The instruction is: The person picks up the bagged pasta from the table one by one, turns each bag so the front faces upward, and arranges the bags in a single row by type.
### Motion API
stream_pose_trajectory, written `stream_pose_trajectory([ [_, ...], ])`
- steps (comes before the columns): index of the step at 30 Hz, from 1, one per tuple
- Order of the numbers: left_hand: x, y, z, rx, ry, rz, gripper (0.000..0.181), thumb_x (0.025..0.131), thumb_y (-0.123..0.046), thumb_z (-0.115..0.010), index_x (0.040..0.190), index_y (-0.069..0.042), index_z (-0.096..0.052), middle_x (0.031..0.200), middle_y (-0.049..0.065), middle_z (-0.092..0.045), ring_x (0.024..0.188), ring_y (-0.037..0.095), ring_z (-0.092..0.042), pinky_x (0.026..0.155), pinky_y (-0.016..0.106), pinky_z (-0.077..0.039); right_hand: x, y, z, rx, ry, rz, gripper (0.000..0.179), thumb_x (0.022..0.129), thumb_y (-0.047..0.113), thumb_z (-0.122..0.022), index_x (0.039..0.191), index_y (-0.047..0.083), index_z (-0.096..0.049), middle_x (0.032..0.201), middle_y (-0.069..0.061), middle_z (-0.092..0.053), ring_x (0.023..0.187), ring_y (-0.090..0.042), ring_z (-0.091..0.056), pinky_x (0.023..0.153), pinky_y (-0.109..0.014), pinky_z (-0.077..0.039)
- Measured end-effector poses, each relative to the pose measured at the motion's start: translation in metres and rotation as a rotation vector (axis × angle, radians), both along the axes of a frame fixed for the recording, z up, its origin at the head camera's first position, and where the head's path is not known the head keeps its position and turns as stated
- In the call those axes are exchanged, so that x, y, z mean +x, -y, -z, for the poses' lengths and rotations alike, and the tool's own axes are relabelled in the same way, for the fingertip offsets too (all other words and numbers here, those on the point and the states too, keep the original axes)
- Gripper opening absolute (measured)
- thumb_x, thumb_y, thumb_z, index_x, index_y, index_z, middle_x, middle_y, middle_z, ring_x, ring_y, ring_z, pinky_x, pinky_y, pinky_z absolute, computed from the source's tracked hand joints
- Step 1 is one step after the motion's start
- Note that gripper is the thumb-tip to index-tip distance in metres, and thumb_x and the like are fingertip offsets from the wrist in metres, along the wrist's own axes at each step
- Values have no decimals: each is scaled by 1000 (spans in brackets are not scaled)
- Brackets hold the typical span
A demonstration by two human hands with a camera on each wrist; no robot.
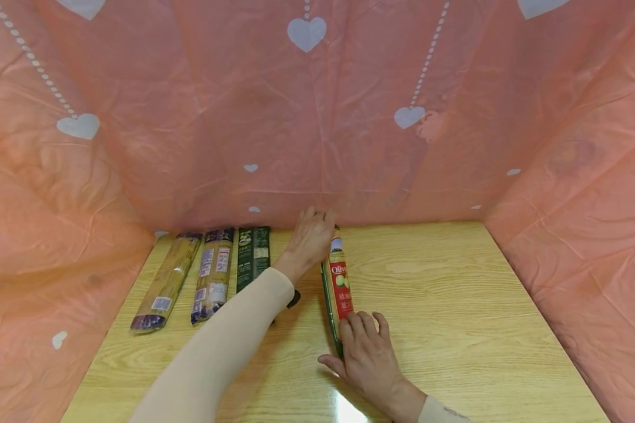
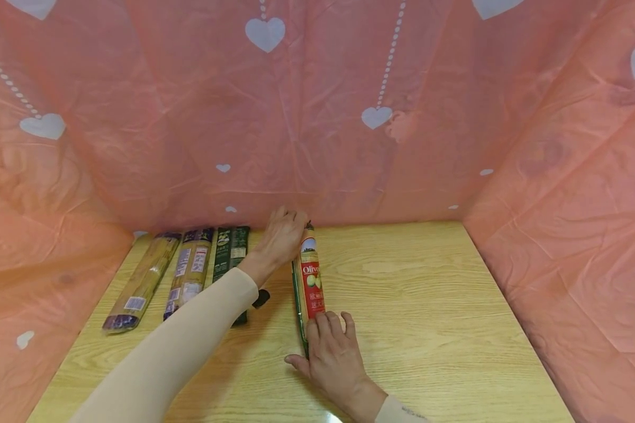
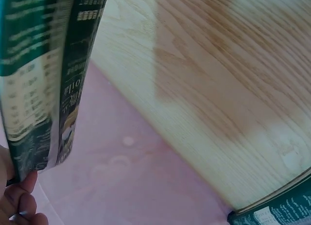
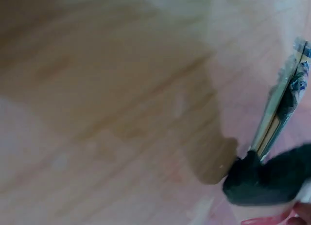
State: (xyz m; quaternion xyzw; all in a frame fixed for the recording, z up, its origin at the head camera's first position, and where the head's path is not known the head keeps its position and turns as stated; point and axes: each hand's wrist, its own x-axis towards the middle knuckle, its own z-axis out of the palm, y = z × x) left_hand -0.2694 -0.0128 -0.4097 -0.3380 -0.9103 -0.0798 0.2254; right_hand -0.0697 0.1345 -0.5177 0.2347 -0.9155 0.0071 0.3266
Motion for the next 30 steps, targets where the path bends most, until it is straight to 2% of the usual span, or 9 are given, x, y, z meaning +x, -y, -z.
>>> stream_pose_trajectory([
  [3,0,2,-1,0,52,-5,8,106,0,-55,111,-6,-57,97,11,-70,92,31,-49,81,40,-35,-5,-5,-1,-41,-18,-41,62,112,57,-30,101,8,-65,101,-8,-67,98,-30,-62,94,-55,-47],
  [6,-1,5,-1,-2,74,-6,11,107,-2,-55,116,-7,-59,101,11,-72,93,30,-49,81,39,-34,-13,-12,-3,-69,-28,-33,52,114,46,-36,93,8,-64,92,-7,-66,92,-30,-63,89,-55,-49],
  [9,-1,6,-1,0,79,1,10,109,-4,-54,116,-7,-60,101,12,-73,90,29,-45,80,39,-31,-19,-20,-4,-84,-2,26,54,106,53,-45,87,6,-63,87,-9,-63,88,-32,-61,85,-55,-49],
  [13,0,8,0,5,71,19,5,110,-8,-54,108,-6,-59,94,13,-72,85,29,-41,79,39,-27,-22,-27,-5,-74,50,103,58,88,63,-64,83,5,-62,84,-9,-61,86,-33,-58,81,-52,-47],
  [16,0,9,1,-1,61,30,5,107,-7,-60,105,-6,-56,89,12,-69,85,29,-40,79,40,-28,-24,-27,-6,-56,113,138,62,78,67,-76,79,7,-60,82,-7,-59,84,-30,-55,81,-50,-46],
  [19,0,11,2,-3,51,44,13,100,-2,-66,104,-6,-54,87,10,-66,86,29,-39,79,40,-30,-26,-23,-10,-58,214,161,64,78,69,-79,79,8,-60,82,-7,-58,84,-29,-54,82,-49,-46],
  [23,0,12,2,5,50,76,24,94,0,-73,112,-5,-57,94,10,-68,88,29,-39,81,41,-32,-29,-17,-13,-114,426,196,65,83,69,-77,89,6,-67,89,-8,-61,88,-29,-54,82,-49,-45],
  [27,2,13,2,7,52,90,43,93,-1,-76,132,-3,-58,105,11,-69,91,28,-40,82,41,-35,-31,-14,-12,-228,626,215,62,86,63,-79,100,3,-72,97,-8,-65,91,-26,-52,80,-46,-42],
  [30,4,13,3,-2,41,76,51,95,-1,-73,143,-2,-55,107,12,-68,93,29,-42,83,42,-37,-32,-12,-9,-352,714,190,57,87,54,-83,106,1,-71,96,-6,-64,90,-23,-50,79,-42,-39],
])
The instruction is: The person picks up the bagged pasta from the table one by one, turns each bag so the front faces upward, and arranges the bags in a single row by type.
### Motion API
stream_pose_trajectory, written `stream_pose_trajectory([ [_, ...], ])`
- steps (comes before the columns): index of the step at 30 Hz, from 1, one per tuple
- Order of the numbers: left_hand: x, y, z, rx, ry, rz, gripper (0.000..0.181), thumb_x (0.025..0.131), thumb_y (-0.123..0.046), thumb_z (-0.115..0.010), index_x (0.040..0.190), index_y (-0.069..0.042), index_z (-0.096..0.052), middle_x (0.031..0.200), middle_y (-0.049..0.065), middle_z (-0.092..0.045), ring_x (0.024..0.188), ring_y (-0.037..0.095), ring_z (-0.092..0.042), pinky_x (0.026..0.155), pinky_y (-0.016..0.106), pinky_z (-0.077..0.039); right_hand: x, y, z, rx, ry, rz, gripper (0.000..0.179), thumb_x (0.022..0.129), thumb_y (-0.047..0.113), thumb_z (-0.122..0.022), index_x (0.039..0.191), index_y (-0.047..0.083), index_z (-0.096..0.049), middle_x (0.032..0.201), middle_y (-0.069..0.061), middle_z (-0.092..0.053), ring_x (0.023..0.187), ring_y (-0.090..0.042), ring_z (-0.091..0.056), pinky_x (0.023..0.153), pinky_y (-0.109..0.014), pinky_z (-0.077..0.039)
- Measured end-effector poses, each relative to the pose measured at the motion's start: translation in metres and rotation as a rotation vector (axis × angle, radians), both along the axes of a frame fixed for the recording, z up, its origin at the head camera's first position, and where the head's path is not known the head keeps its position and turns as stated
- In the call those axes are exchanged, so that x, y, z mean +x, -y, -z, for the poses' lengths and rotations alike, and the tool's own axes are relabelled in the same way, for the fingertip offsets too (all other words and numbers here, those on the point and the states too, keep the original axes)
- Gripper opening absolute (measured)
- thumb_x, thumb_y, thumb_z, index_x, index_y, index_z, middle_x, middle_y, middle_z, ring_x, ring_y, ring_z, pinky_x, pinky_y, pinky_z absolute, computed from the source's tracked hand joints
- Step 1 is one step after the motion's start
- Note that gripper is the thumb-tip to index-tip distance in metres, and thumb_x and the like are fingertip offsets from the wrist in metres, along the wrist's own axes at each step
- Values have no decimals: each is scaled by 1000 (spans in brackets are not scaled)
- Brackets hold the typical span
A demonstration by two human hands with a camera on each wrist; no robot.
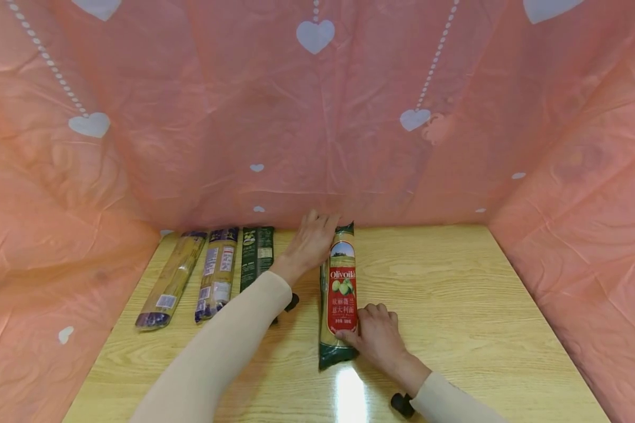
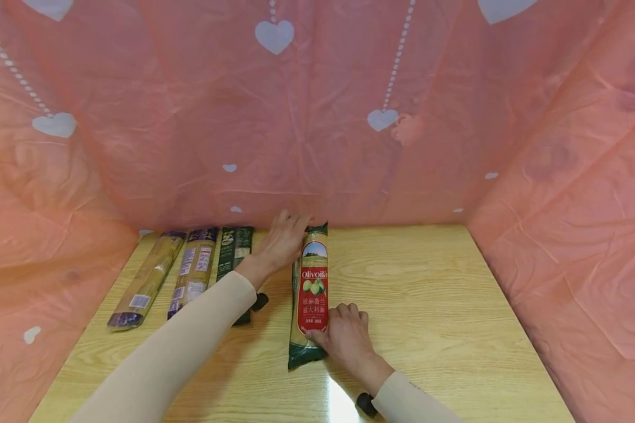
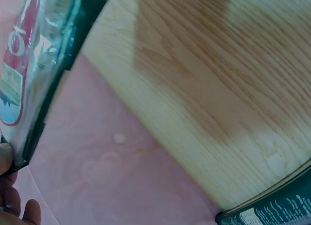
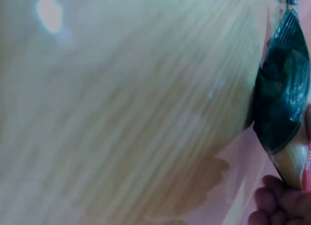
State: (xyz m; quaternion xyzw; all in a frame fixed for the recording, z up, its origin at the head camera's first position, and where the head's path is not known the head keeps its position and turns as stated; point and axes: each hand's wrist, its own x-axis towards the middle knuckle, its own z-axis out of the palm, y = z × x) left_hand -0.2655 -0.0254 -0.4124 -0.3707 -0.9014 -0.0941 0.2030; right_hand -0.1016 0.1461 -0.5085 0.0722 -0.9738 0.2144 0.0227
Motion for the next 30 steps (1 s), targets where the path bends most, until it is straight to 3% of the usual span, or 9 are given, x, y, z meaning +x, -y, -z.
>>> stream_pose_trajectory([
  [3,1,-4,2,-10,-8,-21,51,99,-2,-67,147,-1,-52,105,12,-67,94,30,-45,85,43,-41,1,-2,2,-134,38,13,53,86,48,-86,107,2,-69,91,-2,-61,87,-20,-47,78,-39,-35],
  [7,1,-8,2,-40,21,-49,36,102,-6,-67,136,0,-60,105,14,-67,96,32,-47,86,44,-43,3,-10,4,-213,58,34,50,84,46,-88,104,6,-67,86,2,-56,84,-17,-43,77,-37,-32],
  [10,2,-10,1,-114,32,-72,23,103,-7,-67,125,0,-65,108,15,-68,97,33,-47,86,44,-44,4,-19,5,-193,44,36,49,84,46,-88,103,7,-65,85,3,-54,86,-17,-42,79,-37,-32],
  [12,2,-12,-1,-199,23,-87,22,104,-7,-64,125,0,-65,115,16,-68,102,33,-49,91,45,-46,5,-26,5,-158,6,22,48,84,47,-88,102,9,-65,86,4,-53,87,-17,-43,80,-37,-33],
  [16,3,-17,0,-375,-69,-102,21,110,-8,-52,126,0,-62,121,17,-67,115,35,-54,105,51,-49,7,-35,8,-83,-118,-22,44,85,45,-87,96,11,-63,83,5,-51,86,-19,-45,79,-36,-32],
  [20,1,-23,6,-433,-137,-121,22,113,-11,-45,123,-2,-63,116,15,-67,116,35,-55,107,52,-48,8,-39,10,-55,-196,-42,39,87,42,-85,93,12,-61,81,6,-48,84,-19,-44,78,-34,-31],
  [24,-2,-27,7,-449,-84,-115,25,112,-11,-49,130,-4,-64,119,14,-66,118,35,-52,111,55,-46,8,-42,11,-35,-192,-46,36,90,40,-82,96,11,-62,83,5,-49,86,-19,-45,79,-35,-31],
  [30,-11,-33,0,-393,135,-115,34,108,-14,-60,142,-11,-64,130,11,-64,128,34,-46,116,59,-38,6,-49,10,34,-183,-36,38,94,44,-78,96,10,-61,82,3,-49,87,-23,-46,79,-37,-32],
])
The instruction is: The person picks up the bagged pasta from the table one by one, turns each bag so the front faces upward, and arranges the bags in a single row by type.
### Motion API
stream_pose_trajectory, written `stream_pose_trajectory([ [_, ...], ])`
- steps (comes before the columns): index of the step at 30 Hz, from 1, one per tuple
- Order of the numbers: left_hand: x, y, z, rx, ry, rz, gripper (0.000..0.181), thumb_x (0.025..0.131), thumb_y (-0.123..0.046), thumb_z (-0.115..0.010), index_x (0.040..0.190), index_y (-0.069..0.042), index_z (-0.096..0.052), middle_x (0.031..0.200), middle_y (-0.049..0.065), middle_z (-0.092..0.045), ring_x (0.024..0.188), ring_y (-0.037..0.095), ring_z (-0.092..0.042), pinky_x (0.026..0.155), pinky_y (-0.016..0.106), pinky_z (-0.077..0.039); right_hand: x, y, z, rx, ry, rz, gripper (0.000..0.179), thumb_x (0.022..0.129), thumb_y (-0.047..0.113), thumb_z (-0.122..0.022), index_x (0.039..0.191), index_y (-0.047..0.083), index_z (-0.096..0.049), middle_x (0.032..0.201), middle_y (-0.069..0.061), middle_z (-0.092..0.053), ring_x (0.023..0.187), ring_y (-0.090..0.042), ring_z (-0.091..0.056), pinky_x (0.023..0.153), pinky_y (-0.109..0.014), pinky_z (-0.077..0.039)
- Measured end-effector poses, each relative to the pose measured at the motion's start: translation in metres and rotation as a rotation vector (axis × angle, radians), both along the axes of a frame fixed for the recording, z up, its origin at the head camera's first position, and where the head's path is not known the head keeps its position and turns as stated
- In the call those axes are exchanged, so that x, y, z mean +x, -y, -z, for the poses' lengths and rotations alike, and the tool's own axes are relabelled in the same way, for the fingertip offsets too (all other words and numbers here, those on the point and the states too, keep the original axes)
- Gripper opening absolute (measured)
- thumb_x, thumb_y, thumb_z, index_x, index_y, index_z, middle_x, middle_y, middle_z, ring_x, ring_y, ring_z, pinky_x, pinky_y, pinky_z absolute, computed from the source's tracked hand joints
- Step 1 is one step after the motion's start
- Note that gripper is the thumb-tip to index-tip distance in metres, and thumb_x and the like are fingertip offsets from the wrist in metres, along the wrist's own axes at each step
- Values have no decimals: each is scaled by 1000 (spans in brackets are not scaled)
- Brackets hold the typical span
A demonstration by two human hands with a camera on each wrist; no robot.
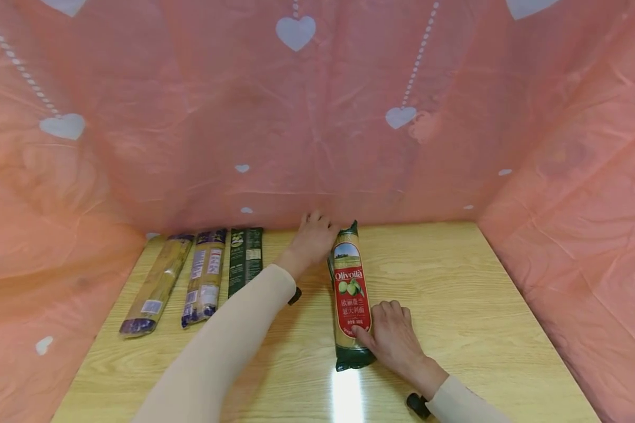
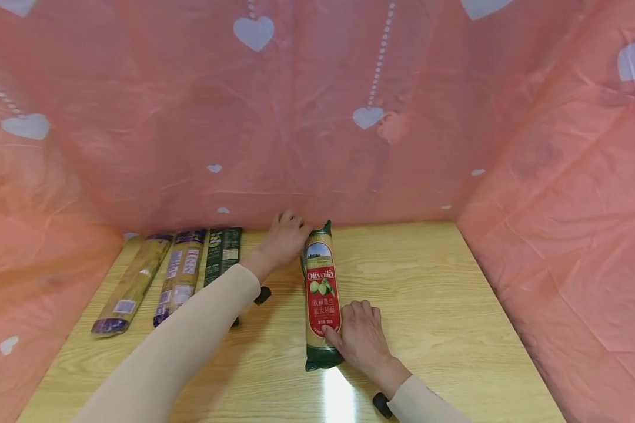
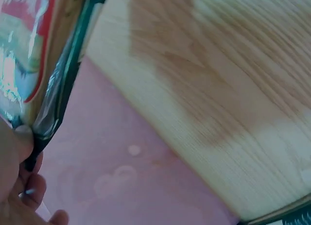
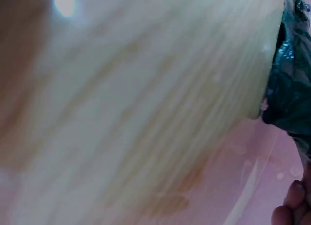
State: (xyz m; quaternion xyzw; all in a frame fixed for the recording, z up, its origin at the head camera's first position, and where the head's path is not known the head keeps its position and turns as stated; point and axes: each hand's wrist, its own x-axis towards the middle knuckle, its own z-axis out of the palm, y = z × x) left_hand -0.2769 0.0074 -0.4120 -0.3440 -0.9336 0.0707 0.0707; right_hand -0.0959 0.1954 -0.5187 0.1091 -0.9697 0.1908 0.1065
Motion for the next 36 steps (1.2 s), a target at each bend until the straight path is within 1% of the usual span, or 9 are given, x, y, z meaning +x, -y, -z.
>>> stream_pose_trajectory([
  [2,-3,-2,-2,13,40,-26,36,107,-16,-64,143,-14,-65,132,9,-64,130,32,-45,116,59,-38,-2,-2,0,6,9,-4,38,95,44,-77,95,10,-61,82,2,-49,87,-23,-46,79,-37,-33],
  [4,-5,-4,-2,-18,33,-24,37,107,-17,-64,144,-14,-64,134,8,-63,131,31,-44,117,59,-37,-2,-4,0,-1,22,0,38,95,45,-76,96,11,-60,83,3,-49,88,-23,-46,79,-38,-33],
  [7,-5,-10,2,-79,-70,45,33,108,-15,-63,140,-8,-63,130,11,-63,127,34,-46,114,57,-40,-3,-9,0,0,31,15,39,95,45,-76,96,10,-60,83,2,-49,89,-24,-45,80,-38,-33],
  [11,-8,-20,14,-86,-238,116,24,110,-12,-57,131,-5,-63,120,12,-64,117,33,-49,107,52,-46,-4,-17,1,30,20,21,40,96,45,-76,96,8,-60,83,1,-49,89,-25,-45,80,-39,-33],
  [15,-14,-28,25,-85,-293,120,23,108,-13,-60,130,-6,-65,117,10,-65,115,32,-51,107,51,-46,-7,-25,3,69,-7,26,41,97,45,-75,95,7,-60,83,-1,-48,87,-25,-44,78,-38,-33],
  [23,-30,-48,36,-145,-271,165,24,110,-8,-55,132,-8,-65,124,9,-66,120,30,-54,113,50,-45,-12,-41,7,127,-62,31,40,97,44,-73,86,10,-55,82,-2,-48,86,-27,-47,76,-39,-34],
  [26,-34,-55,36,-183,-259,176,26,108,-8,-60,133,-11,-64,126,7,-65,122,29,-54,112,48,-46,-13,-44,8,123,-38,35,40,98,44,-72,85,12,-53,82,-2,-47,86,-27,-46,77,-39,-34],
  [31,-39,-62,34,-224,-201,177,42,101,-15,-74,141,-15,-61,135,6,-63,127,28,-52,111,46,-46,-14,-50,8,133,-19,38,40,100,45,-70,86,12,-52,82,-2,-45,85,-27,-44,76,-39,-33],
  [36,-43,-70,34,-214,-159,187,42,104,-12,-69,144,-16,-60,138,5,-62,130,28,-49,113,47,-44,-15,-57,9,151,-51,35,41,99,44,-71,84,12,-52,81,-2,-45,83,-26,-43,75,-38,-32],
])
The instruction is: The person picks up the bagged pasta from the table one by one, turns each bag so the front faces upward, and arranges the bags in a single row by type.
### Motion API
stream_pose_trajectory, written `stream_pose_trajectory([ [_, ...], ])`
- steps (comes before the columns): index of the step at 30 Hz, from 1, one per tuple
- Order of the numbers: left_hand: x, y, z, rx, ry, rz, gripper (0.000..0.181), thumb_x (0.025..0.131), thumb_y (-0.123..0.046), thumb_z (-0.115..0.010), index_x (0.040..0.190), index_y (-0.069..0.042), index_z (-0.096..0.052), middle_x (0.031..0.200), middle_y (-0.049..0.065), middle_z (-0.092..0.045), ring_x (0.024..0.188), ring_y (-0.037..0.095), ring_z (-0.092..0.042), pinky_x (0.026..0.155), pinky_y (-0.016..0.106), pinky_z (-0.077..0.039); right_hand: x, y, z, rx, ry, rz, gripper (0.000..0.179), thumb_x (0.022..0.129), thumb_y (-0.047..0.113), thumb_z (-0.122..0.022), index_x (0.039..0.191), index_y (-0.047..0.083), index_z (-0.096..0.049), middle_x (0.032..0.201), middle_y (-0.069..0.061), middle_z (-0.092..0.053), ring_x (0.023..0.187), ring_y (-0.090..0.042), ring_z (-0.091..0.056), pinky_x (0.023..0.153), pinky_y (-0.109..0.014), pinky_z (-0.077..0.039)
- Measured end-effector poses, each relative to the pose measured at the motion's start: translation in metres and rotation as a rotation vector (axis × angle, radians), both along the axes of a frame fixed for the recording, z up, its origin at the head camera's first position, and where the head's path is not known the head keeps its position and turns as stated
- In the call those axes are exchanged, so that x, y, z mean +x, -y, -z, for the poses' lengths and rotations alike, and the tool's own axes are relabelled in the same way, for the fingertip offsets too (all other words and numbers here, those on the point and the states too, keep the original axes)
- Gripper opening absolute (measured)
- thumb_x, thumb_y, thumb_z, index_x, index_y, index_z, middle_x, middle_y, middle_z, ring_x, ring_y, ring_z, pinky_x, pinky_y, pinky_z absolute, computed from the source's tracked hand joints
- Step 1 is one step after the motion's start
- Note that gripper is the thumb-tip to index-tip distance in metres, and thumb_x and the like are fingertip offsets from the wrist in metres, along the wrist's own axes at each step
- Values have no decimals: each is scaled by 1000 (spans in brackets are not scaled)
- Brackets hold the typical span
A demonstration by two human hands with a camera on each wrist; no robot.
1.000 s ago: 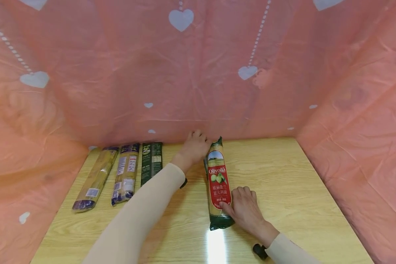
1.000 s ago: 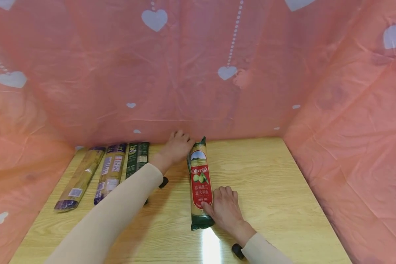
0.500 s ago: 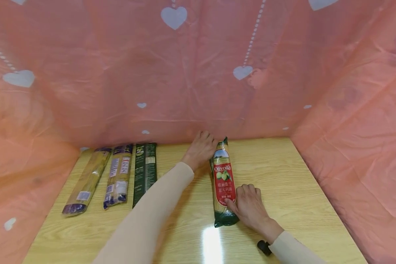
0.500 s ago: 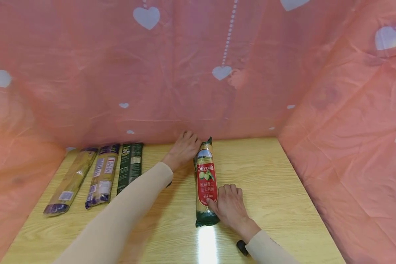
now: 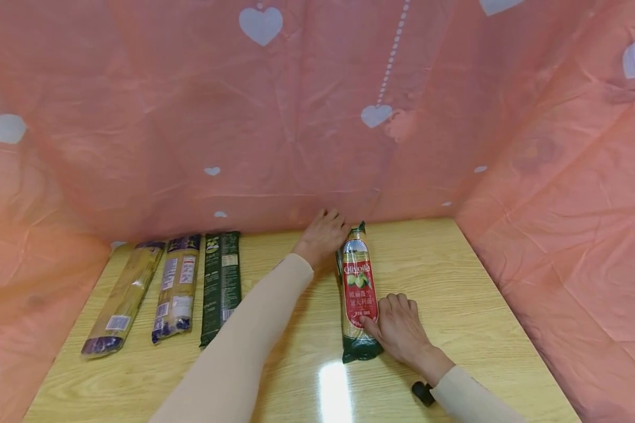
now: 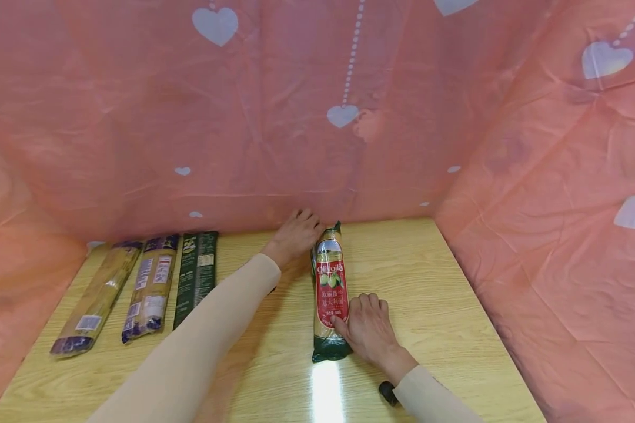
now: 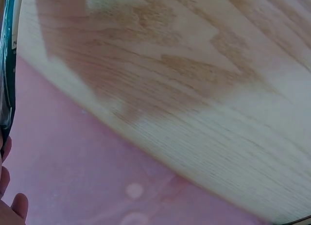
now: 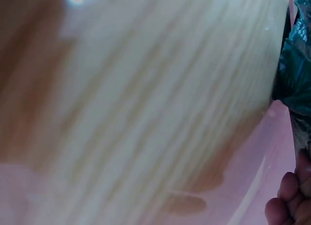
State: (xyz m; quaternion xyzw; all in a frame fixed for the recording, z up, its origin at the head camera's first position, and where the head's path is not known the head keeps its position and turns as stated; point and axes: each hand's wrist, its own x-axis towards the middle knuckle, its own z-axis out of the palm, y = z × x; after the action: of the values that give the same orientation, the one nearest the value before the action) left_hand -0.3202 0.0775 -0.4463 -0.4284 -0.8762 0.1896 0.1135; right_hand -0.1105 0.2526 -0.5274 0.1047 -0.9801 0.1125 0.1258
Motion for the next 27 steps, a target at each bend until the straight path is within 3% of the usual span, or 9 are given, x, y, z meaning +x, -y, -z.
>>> stream_pose_trajectory([
  [6,1,2,0,0,-3,-23,38,107,-11,-63,144,-18,-62,138,4,-61,132,27,-48,114,47,-44,-1,1,-1,0,-14,-14,40,100,43,-70,84,10,-53,81,-2,-45,82,-25,-42,74,-37,-32],
  [14,4,10,8,133,18,-60,35,108,-7,-56,143,-8,-59,140,10,-61,130,31,-53,114,48,-46,-2,2,-3,12,94,52,46,101,47,-68,79,11,-50,79,-3,-43,82,-26,-42,73,-39,-32],
  [17,7,15,11,128,15,-75,37,108,-9,-56,145,-9,-58,143,10,-59,132,30,-52,115,49,-46,-2,0,-2,21,101,56,46,101,48,-68,80,10,-51,79,-3,-43,82,-27,-42,73,-39,-33],
  [22,21,21,20,143,51,-84,33,111,-18,-53,143,-13,-62,142,7,-61,133,29,-52,115,49,-45,-4,-1,-3,65,19,42,47,100,46,-71,78,9,-51,77,-4,-44,79,-27,-43,71,-39,-34],
  [27,47,24,33,199,161,-95,37,111,-38,-54,140,-17,-66,143,5,-62,141,28,-49,118,51,-41,-6,-1,-4,110,-46,74,48,97,46,-75,80,5,-56,79,-9,-51,80,-31,-48,72,-44,-39],
])
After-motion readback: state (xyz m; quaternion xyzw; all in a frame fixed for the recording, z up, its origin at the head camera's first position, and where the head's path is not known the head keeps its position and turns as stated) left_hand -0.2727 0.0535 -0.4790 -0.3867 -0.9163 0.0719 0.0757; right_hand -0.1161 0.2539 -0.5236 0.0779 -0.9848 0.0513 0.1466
